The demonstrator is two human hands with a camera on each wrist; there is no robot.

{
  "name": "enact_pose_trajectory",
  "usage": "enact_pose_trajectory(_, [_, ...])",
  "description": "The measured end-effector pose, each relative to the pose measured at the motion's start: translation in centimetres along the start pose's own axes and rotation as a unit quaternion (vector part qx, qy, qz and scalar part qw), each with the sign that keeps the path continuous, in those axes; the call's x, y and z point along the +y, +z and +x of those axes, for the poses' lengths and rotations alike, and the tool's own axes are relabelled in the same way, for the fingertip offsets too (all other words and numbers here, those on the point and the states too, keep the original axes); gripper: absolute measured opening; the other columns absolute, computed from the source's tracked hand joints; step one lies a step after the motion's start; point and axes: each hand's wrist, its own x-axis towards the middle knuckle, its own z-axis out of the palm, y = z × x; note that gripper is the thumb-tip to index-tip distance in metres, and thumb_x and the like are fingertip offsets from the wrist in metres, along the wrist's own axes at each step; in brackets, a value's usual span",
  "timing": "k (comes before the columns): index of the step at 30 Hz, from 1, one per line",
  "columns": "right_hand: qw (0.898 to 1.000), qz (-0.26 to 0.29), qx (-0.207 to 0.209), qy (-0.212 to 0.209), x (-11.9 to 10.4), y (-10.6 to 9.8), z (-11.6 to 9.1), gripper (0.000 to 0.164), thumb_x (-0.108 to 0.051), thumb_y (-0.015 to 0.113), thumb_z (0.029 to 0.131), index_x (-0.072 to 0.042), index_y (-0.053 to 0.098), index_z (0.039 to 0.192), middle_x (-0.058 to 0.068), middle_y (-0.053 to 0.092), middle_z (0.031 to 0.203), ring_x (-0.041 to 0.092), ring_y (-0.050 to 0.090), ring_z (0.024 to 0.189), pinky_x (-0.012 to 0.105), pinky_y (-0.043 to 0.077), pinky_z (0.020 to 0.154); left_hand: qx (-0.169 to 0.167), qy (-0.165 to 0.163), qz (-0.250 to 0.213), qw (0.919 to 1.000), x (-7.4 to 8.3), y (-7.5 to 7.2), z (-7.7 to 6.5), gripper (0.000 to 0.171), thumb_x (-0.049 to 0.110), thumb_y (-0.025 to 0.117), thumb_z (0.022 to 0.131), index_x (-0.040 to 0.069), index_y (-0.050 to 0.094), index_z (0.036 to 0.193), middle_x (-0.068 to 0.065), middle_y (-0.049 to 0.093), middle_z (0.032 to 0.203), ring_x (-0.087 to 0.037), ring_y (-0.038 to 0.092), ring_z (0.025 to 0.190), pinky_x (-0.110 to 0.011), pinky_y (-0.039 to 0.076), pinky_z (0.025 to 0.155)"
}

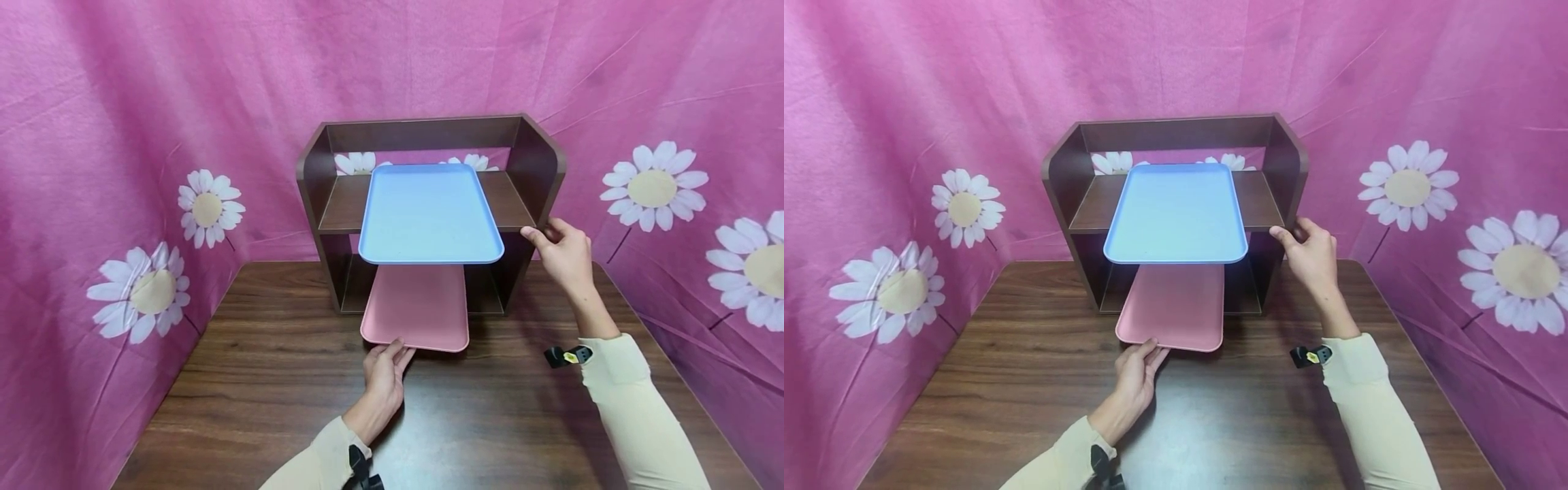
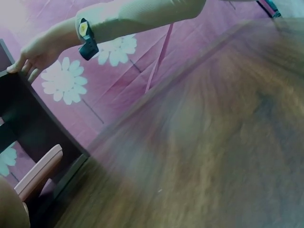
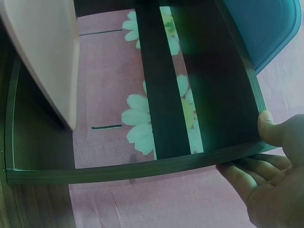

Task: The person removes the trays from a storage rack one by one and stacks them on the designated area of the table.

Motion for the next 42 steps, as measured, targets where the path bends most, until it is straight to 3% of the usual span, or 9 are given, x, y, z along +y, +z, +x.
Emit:
enact_pose_trajectory(8, [1.000, 0.006, 0.002, -0.002, -0.1, 0.0, 0.0, 0.038, -0.040, 0.080, 0.097, -0.004, 0.077, 0.111, -0.029, 0.054, 0.056, -0.002, 0.043, 0.058, 0.024, 0.034, 0.060, 0.008, 0.024, 0.000, 0.9997, 1.5, 0.0, 0.8, 0.013, -0.011, 0.062, 0.098, -0.001, 0.054, 0.101, -0.008, 0.070, 0.090, -0.017, 0.076, 0.081, -0.043, 0.066, 0.091])
enact_pose_trajectory(14, [1.000, 0.012, 0.002, 0.004, -0.1, -0.1, -0.1, 0.041, -0.041, 0.080, 0.096, -0.005, 0.078, 0.116, -0.039, 0.057, 0.064, -0.003, 0.048, 0.064, 0.022, 0.037, 0.066, 0.006, 0.036, -0.016, 0.9992, 2.1, -0.1, 1.2, 0.016, -0.011, 0.062, 0.098, 0.002, 0.054, 0.095, -0.007, 0.072, 0.090, -0.021, 0.078, 0.084, -0.044, 0.067, 0.086])
enact_pose_trajectory(16, [1.000, 0.010, 0.001, 0.007, -0.1, -0.2, -0.1, 0.043, -0.042, 0.080, 0.097, -0.005, 0.078, 0.119, -0.027, 0.072, 0.072, -0.002, 0.050, 0.068, 0.020, 0.039, 0.070, 0.008, 0.039, -0.019, 0.9990, 2.3, -0.1, 1.3, 0.015, -0.011, 0.062, 0.098, 0.001, 0.053, 0.098, -0.007, 0.072, 0.090, -0.020, 0.077, 0.084, -0.043, 0.068, 0.085])
enact_pose_trajectory(18, [1.000, 0.006, 0.001, 0.008, -0.1, -0.2, -0.1, 0.044, -0.042, 0.079, 0.097, -0.005, 0.078, 0.121, -0.005, 0.082, 0.086, -0.002, 0.051, 0.072, 0.019, 0.039, 0.072, 0.009, 0.043, -0.015, 0.9989, 2.6, -0.2, 1.4, 0.014, -0.011, 0.061, 0.099, 0.000, 0.053, 0.101, -0.007, 0.073, 0.090, -0.019, 0.077, 0.083, -0.041, 0.068, 0.083])
enact_pose_trajectory(21, [1.000, 0.003, -0.002, 0.009, -0.1, -0.1, -0.1, 0.045, -0.043, 0.078, 0.098, -0.005, 0.077, 0.124, 0.019, 0.079, 0.109, -0.003, 0.053, 0.078, 0.016, 0.040, 0.075, 0.010, 0.048, -0.015, 0.9987, 3.3, -0.2, 1.6, 0.012, -0.010, 0.061, 0.099, 0.000, 0.055, 0.102, -0.005, 0.074, 0.086, -0.018, 0.076, 0.079, -0.038, 0.068, 0.078])
enact_pose_trajectory(28, [1.000, 0.004, -0.005, 0.005, -0.1, -0.1, -0.1, 0.045, -0.042, 0.078, 0.098, -0.004, 0.076, 0.124, 0.021, 0.077, 0.111, 0.000, 0.052, 0.080, 0.016, 0.039, 0.074, 0.008, 0.055, -0.011, 0.9984, 4.6, -0.5, 2.0, 0.008, -0.008, 0.060, 0.101, -0.001, 0.063, 0.105, -0.004, 0.075, 0.085, -0.016, 0.076, 0.077, -0.036, 0.068, 0.075])
enact_pose_trajectory(33, [1.000, 0.009, -0.011, 0.013, -0.1, -0.1, -0.1, 0.048, -0.043, 0.078, 0.098, -0.004, 0.075, 0.126, 0.018, 0.076, 0.119, -0.009, 0.059, 0.091, 0.011, 0.041, 0.079, 0.001, 0.061, 0.002, 0.9981, 5.4, -1.0, 2.3, 0.013, -0.007, 0.061, 0.100, -0.008, 0.067, 0.112, -0.006, 0.077, 0.085, -0.016, 0.077, 0.079, -0.035, 0.068, 0.073])
enact_pose_trajectory(38, [0.999, 0.012, -0.020, 0.027, -0.3, -0.2, 0.0, 0.052, -0.043, 0.078, 0.098, -0.004, 0.070, 0.132, 0.019, 0.073, 0.127, 0.016, 0.068, 0.126, 0.018, 0.049, 0.098, -0.008, 0.065, 0.012, 0.9978, 6.1, -1.4, 2.9, 0.008, -0.006, 0.062, 0.100, -0.004, 0.067, 0.105, -0.006, 0.079, 0.081, -0.015, 0.078, 0.077, -0.035, 0.068, 0.071])
enact_pose_trajectory(42, [0.999, 0.015, -0.021, 0.030, -0.4, -0.2, 0.0, 0.052, -0.042, 0.078, 0.098, -0.003, 0.070, 0.132, 0.021, 0.072, 0.129, 0.025, 0.065, 0.132, 0.025, 0.050, 0.103, -0.014, 0.065, 0.015, 0.9977, 6.7, -1.7, 3.4, 0.007, -0.007, 0.064, 0.098, 0.000, 0.066, 0.099, -0.006, 0.078, 0.078, -0.015, 0.078, 0.073, -0.035, 0.068, 0.070])
